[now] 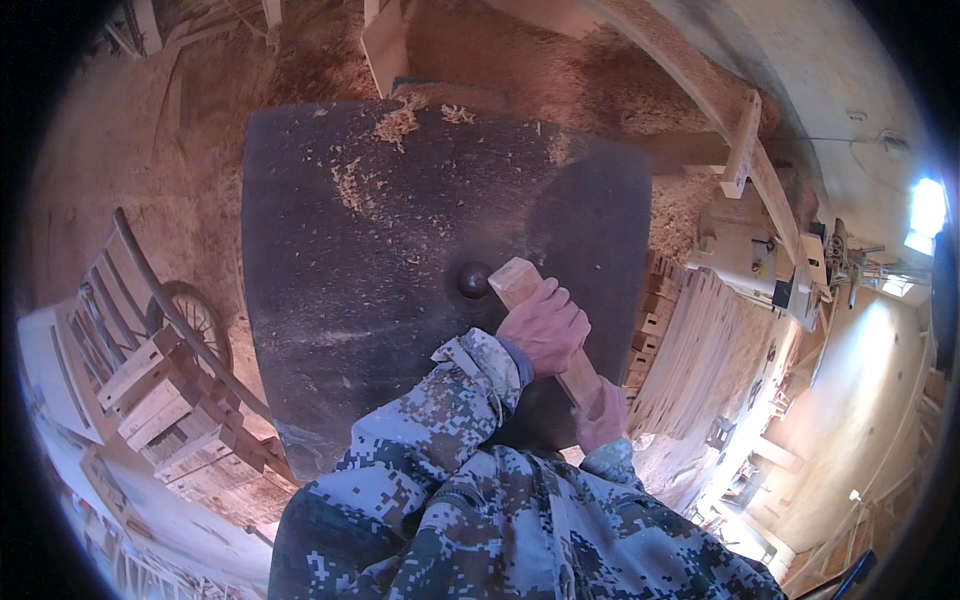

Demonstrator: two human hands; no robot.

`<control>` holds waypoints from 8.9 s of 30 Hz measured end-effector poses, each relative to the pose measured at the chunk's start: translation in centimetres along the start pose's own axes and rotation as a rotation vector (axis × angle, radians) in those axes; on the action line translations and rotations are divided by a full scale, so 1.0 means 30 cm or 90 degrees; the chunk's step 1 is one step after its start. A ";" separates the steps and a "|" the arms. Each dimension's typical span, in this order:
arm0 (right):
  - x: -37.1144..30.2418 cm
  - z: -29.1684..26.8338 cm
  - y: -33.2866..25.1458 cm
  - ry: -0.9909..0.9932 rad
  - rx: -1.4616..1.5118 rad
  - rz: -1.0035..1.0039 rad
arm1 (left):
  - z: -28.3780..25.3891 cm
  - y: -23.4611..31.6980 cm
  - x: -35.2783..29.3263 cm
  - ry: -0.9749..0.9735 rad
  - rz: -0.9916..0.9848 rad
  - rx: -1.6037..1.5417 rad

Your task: The person repeatedly smooths the edges of a rectangular wooden plank using a stationary spindle sander. They rotate the plank to work on different sides and edges, then place it on a nearby stack of similar planks before picking up another piece to continue the process.

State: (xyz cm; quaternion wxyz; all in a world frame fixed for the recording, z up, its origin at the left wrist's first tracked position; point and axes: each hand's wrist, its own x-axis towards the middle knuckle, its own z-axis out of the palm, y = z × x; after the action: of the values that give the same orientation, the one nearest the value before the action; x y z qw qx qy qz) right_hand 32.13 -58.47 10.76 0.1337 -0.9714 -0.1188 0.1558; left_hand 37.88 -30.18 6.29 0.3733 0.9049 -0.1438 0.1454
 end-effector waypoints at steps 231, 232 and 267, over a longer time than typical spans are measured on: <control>0.358 -0.017 -0.125 0.189 0.285 -0.083 | -0.533 -0.496 -0.364 0.625 -0.792 -0.057; 0.374 -0.010 -0.157 0.186 0.292 -0.086 | -0.554 -0.505 -0.381 0.665 -0.807 -0.052; 0.579 0.119 -0.603 0.070 0.394 -0.363 | -0.811 -0.414 -0.962 0.876 -1.093 0.062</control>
State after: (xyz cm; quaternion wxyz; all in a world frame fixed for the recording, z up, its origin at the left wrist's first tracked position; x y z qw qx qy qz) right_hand 43.54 -36.00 8.16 0.4632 -0.8204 -0.3232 0.0888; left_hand 12.22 0.10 4.24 0.3141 0.4428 0.7780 0.3162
